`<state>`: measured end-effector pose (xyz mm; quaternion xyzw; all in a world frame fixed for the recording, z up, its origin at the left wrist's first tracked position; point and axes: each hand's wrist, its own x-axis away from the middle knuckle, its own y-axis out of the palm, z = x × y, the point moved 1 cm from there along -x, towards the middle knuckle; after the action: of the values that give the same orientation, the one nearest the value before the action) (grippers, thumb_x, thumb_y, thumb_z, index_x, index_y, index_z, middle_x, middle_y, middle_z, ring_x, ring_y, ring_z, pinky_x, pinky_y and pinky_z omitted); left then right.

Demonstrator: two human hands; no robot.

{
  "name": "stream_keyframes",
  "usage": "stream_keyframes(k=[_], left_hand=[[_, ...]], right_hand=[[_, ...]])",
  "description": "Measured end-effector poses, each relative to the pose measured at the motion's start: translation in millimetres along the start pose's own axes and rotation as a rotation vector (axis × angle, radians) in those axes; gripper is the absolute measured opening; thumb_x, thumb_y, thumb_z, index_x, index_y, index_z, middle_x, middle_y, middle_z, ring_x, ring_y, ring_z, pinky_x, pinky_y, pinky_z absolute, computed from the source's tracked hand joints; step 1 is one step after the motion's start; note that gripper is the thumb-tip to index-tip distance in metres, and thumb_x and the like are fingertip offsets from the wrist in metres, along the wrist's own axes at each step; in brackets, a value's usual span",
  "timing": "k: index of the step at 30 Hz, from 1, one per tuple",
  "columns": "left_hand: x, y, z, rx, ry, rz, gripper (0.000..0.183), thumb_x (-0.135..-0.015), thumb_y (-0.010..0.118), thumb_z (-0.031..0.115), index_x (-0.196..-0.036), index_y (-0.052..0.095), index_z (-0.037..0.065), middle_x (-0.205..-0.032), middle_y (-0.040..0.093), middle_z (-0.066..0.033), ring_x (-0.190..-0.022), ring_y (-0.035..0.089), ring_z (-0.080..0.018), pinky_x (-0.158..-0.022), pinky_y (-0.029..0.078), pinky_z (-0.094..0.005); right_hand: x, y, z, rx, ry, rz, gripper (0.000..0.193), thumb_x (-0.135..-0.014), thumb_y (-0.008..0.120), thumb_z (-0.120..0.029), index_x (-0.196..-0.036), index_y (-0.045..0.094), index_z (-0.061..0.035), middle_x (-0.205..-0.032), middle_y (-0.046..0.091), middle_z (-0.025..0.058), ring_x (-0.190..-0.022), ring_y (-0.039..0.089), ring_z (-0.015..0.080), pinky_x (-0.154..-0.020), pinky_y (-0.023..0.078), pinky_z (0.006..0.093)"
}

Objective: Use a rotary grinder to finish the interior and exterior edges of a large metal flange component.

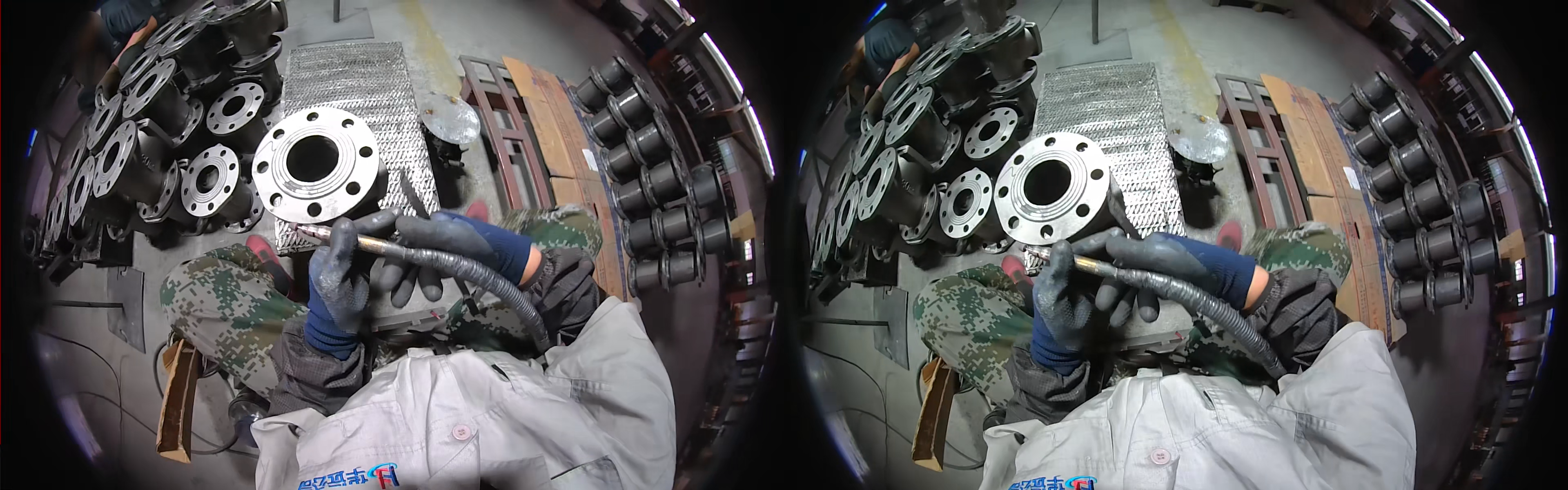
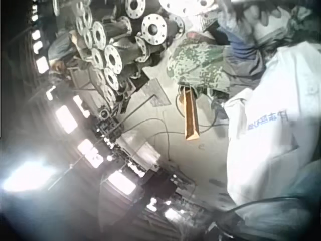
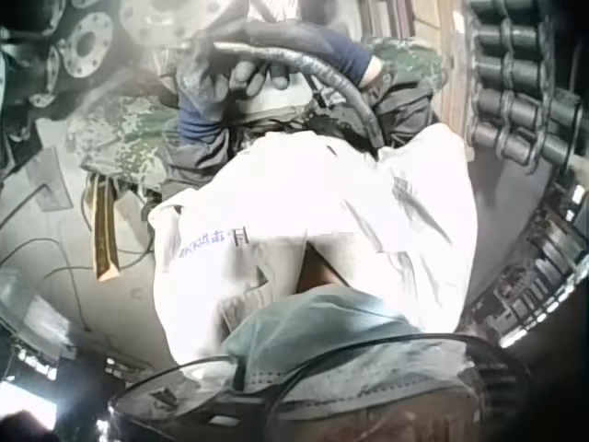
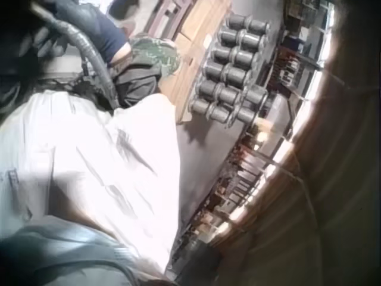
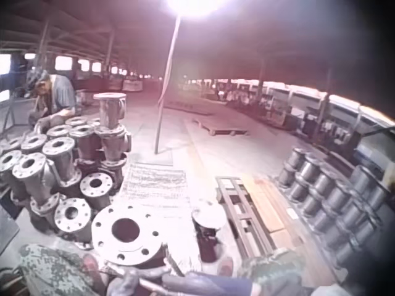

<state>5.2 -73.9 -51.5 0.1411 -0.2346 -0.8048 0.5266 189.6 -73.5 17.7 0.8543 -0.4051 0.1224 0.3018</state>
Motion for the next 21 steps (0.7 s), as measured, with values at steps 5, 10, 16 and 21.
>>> stream_keyframes(k=[5,10,16,21], left_hand=[[9.6,6.2,-2.4,0.180,-0.148,-0.049,0.063,-0.104,0.036,0.048,-0.125,0.053,-0.008,-0.053,0.047,-0.0096,-0.044,0.054,-0.0249,-0.044,0.047,-0.0362],[7.3,-8.4,-25.4,-0.123,-0.027,0.003,0.051,-0.106,0.039,0.039,-0.107,0.062,-0.007,-0.107,0.068,-0.0195,-0.088,0.066,-0.0184,-0.077,0.052,-0.0280],[11.2,-3.2,-44.1,0.065,-0.134,0.214,0.033,-0.097,0.049,0.021,-0.104,0.063,-0.009,-0.096,0.068,-0.0138,-0.063,0.054,-0.0053,-0.056,0.043,-0.0171],[18.8,-18.0,-63.1,0.020,-0.365,0.324,0.036,-0.102,0.054,0.029,-0.106,0.065,-0.005,-0.106,0.068,-0.0118,-0.092,0.064,-0.0176,-0.083,0.053,-0.0308]], right_hand=[[-7.7,11.9,15.6,0.062,0.102,0.058,0.041,-0.099,0.051,-0.032,-0.123,0.059,0.0005,-0.099,0.071,0.0167,-0.063,0.066,0.0142,-0.049,0.050,0.0199],[-20.3,6.0,32.9,0.645,0.085,0.328,0.032,-0.092,0.062,-0.034,-0.093,0.073,-0.0044,-0.071,0.069,0.0061,-0.056,0.061,0.0127,-0.053,0.049,0.0272],[-26.0,0.4,78.3,1.514,-0.360,0.674,0.020,-0.070,0.074,-0.023,-0.082,0.069,-0.0081,-0.068,0.064,0.0110,-0.060,0.064,0.0292,-0.055,0.048,0.0425],[-23.5,-21.2,76.2,1.236,-0.245,0.431,0.029,-0.077,0.074,-0.029,-0.092,0.068,-0.0053,-0.086,0.068,0.0126,-0.074,0.068,0.0255,-0.062,0.051,0.0380]])
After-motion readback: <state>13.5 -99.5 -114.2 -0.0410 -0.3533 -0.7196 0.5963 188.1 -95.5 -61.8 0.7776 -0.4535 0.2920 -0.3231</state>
